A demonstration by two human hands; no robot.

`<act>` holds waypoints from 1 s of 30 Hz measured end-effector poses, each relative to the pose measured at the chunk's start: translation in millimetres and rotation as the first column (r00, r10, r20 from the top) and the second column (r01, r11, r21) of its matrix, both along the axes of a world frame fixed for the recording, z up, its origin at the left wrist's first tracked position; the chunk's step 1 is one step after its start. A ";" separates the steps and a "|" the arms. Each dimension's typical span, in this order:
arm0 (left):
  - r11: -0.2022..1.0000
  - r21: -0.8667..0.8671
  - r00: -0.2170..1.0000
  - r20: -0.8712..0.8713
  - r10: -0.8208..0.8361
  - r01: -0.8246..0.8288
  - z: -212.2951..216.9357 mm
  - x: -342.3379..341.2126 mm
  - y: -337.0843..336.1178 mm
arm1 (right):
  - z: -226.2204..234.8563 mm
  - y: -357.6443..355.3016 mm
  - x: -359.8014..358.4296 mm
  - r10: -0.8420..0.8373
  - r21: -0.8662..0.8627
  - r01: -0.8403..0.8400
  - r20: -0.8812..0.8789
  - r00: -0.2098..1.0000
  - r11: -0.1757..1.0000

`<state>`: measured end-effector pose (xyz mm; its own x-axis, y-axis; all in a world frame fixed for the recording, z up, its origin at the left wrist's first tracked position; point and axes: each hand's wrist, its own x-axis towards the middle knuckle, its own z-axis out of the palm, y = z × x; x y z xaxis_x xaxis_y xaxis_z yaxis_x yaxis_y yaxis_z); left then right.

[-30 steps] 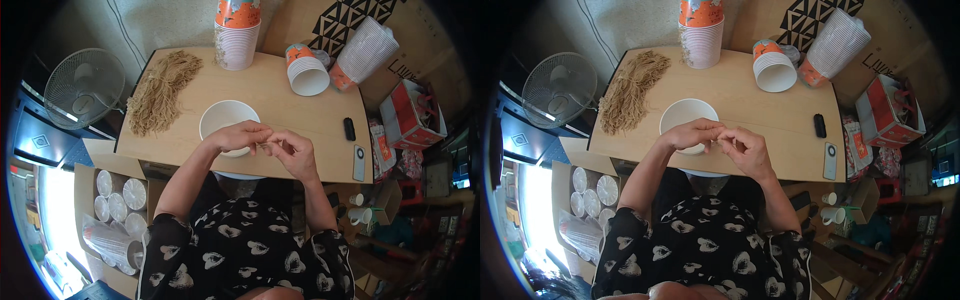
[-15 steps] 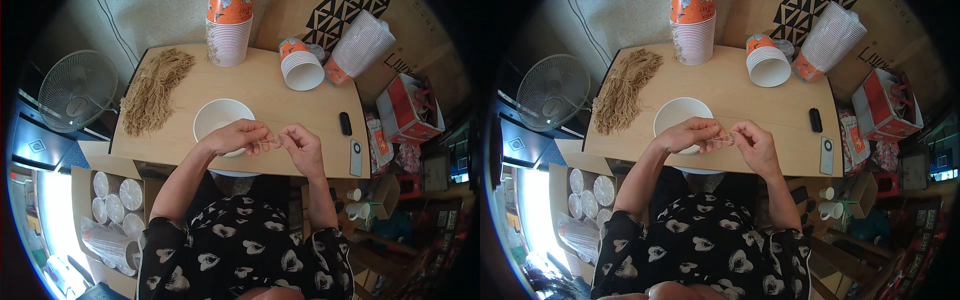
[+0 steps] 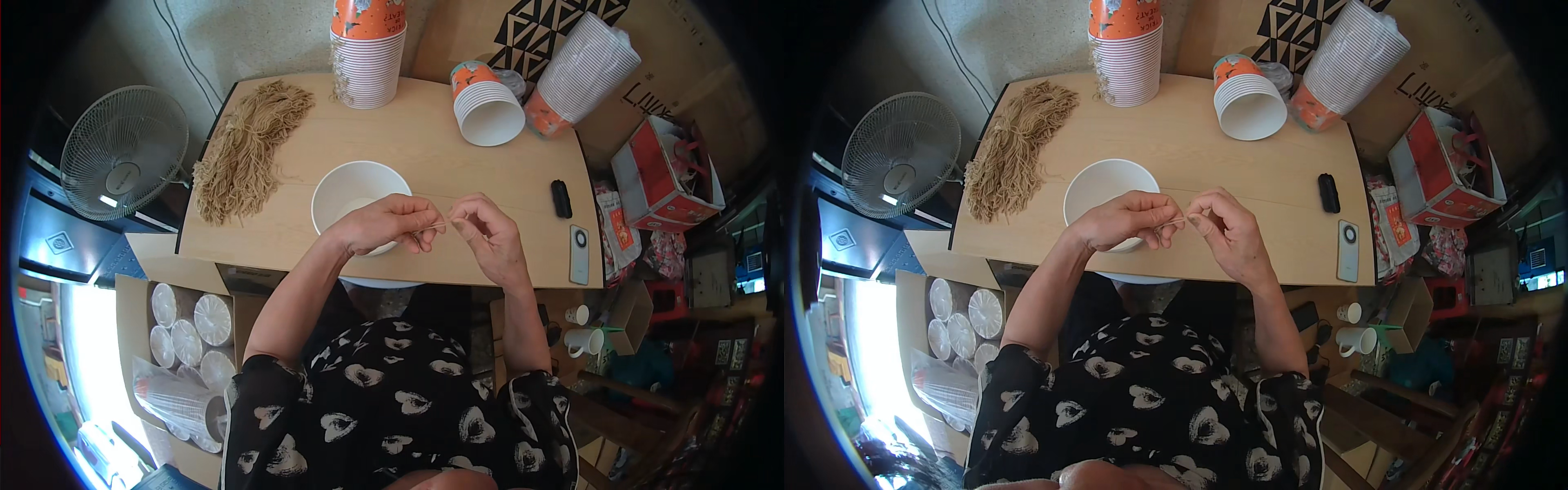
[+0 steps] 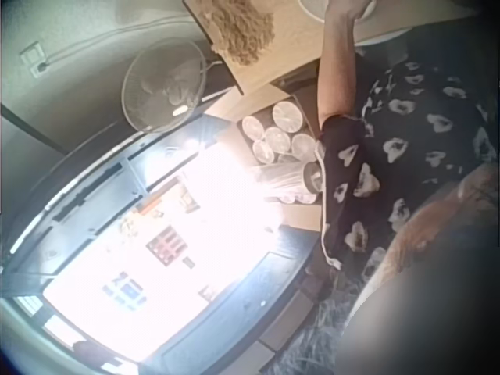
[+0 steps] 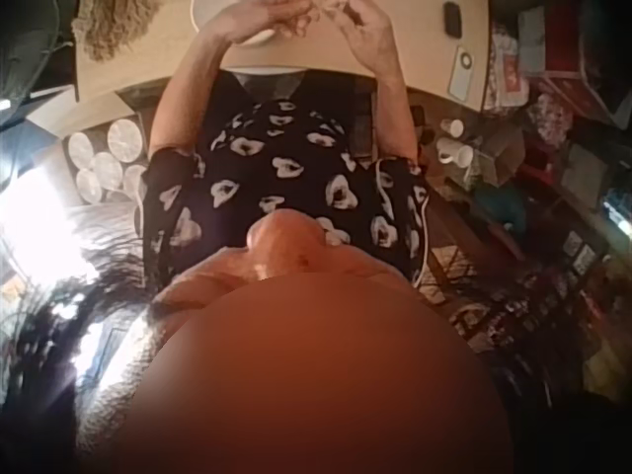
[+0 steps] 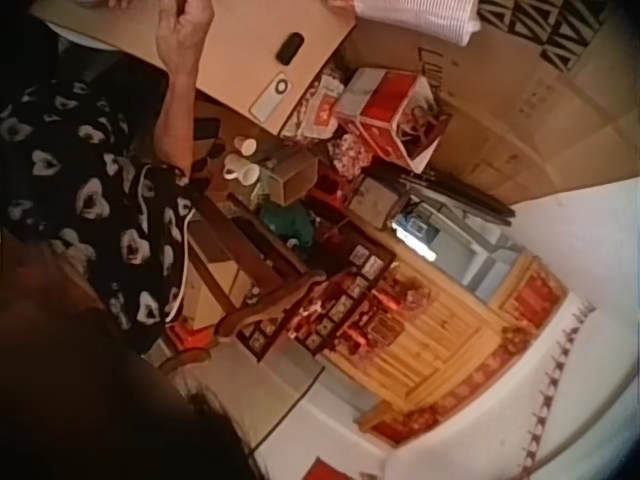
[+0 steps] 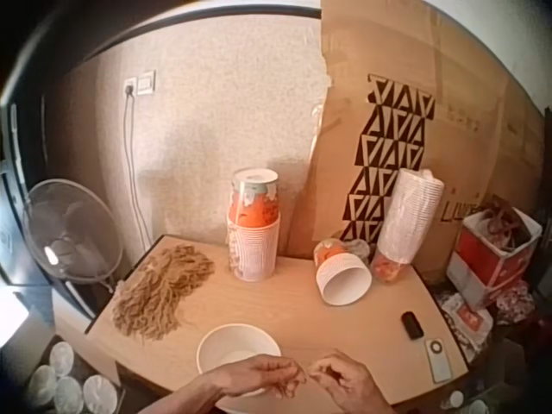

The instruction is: Attaching thin strings to individual paper cups in a manufacturing or assembly setting.

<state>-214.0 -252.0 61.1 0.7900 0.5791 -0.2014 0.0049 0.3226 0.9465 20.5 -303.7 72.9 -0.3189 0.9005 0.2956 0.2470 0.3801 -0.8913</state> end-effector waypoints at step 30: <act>0.736 0.461 0.850 0.087 0.519 -0.496 -21.2 2.7 -45.4 | -26.4 0.2 -39.0 -0.243 -0.477 -0.023 -0.488 0.839 0.879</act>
<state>-211.3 -297.4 39.9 0.3492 0.9237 0.1574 0.0098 -0.1716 0.9851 -18.5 -303.5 46.5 -0.1273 0.9902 -0.0577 -0.2868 -0.0924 -0.9535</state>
